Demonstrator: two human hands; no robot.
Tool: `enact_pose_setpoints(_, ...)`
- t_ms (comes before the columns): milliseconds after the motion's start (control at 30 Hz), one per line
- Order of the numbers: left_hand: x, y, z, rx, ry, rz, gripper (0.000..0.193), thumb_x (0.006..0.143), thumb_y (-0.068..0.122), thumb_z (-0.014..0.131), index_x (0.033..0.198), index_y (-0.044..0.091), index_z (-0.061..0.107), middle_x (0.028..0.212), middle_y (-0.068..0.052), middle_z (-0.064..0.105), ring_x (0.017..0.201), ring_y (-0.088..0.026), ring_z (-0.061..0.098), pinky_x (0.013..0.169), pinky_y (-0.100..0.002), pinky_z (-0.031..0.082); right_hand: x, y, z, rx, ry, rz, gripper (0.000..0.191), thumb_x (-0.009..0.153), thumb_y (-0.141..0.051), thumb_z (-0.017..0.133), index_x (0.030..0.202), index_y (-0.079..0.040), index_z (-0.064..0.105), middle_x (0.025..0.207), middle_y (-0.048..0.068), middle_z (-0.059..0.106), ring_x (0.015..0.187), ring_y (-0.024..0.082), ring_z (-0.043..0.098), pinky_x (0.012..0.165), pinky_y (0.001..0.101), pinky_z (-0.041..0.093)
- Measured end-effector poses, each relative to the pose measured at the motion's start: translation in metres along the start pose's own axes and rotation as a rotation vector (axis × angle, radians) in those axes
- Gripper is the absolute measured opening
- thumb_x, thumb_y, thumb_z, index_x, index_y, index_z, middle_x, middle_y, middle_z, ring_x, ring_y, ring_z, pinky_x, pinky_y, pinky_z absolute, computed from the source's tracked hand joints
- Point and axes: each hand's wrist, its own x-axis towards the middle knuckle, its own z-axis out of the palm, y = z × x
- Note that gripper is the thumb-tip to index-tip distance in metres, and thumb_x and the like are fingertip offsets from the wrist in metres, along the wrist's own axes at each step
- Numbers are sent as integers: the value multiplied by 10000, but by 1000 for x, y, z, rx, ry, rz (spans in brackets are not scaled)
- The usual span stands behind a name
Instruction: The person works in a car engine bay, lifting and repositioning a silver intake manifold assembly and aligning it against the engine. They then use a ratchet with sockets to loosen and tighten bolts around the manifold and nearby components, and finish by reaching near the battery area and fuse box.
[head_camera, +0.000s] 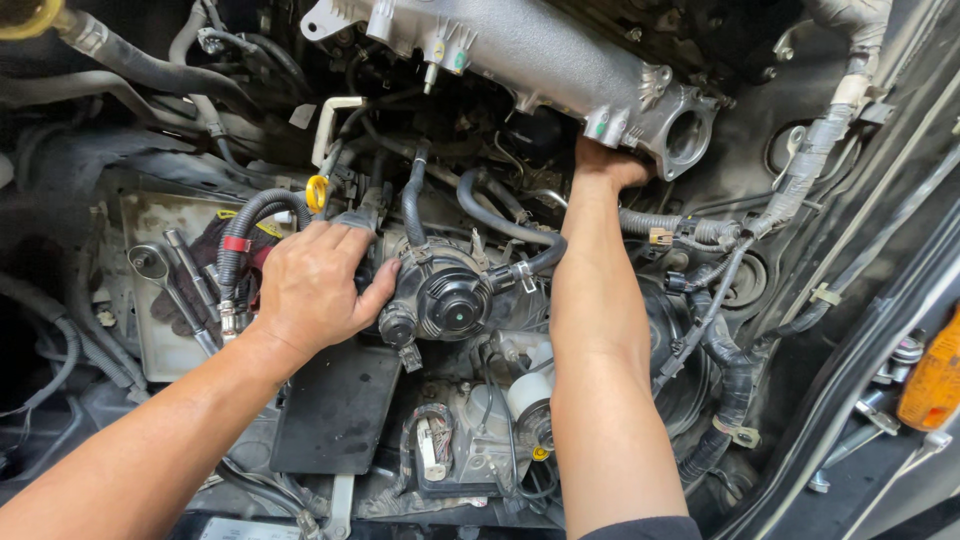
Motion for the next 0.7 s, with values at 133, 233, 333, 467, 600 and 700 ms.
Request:
enact_pose_setpoints(133, 0, 0, 0, 2, -5, 4, 319, 855, 318, 755, 919, 12, 690, 833, -129, 656, 793, -331, 628, 702, -432, 519, -1, 0, -1, 1, -2, 28, 705, 950, -572, 322, 1441, -110, 528, 1392, 133, 567, 1281, 344, 536, 1091, 542, 444)
enact_pose_setpoints(233, 0, 0, -1, 7, 0, 10, 308, 863, 307, 756, 917, 12, 687, 833, -127, 656, 799, -330, 633, 699, -434, 515, -4, 1, 1, -23, 19, 36, 700, 961, -574, 339, 1438, -96, 525, 1391, 152, 562, 1281, 345, 540, 1101, 537, 447)
enact_pose_setpoints(333, 0, 0, -1, -5, 7, 4, 309, 848, 309, 759, 914, 15, 691, 827, -131, 655, 793, -334, 633, 694, -433, 517, -5, 1, 4, -22, -12, 29, 695, 954, -567, 353, 1435, -95, 526, 1391, 146, 563, 1284, 349, 536, 1110, 536, 435)
enact_pose_setpoints(467, 0, 1, -1, -10, 10, 6, 308, 857, 303, 758, 926, 11, 690, 843, -129, 660, 800, -330, 633, 705, -433, 519, -3, -1, 3, -15, -29, 39, 687, 951, -552, 358, 1433, -92, 524, 1393, 138, 561, 1292, 348, 524, 1116, 535, 417)
enact_pose_setpoints(600, 0, 1, 0, -11, 11, 1, 309, 852, 303, 758, 921, 9, 691, 832, -132, 657, 798, -332, 633, 701, -433, 519, 3, -1, -3, 0, -50, 9, 682, 970, -553, 353, 1437, -85, 518, 1401, 138, 551, 1290, 348, 520, 1111, 526, 418)
enact_pose_setpoints(700, 0, 0, 0, -14, 16, 2, 310, 852, 304, 760, 917, 9, 690, 825, -132, 655, 796, -332, 634, 698, -435, 518, 6, 0, -5, 0, -62, -2, 674, 962, -534, 344, 1430, -84, 524, 1401, 143, 559, 1291, 359, 526, 1106, 539, 424)
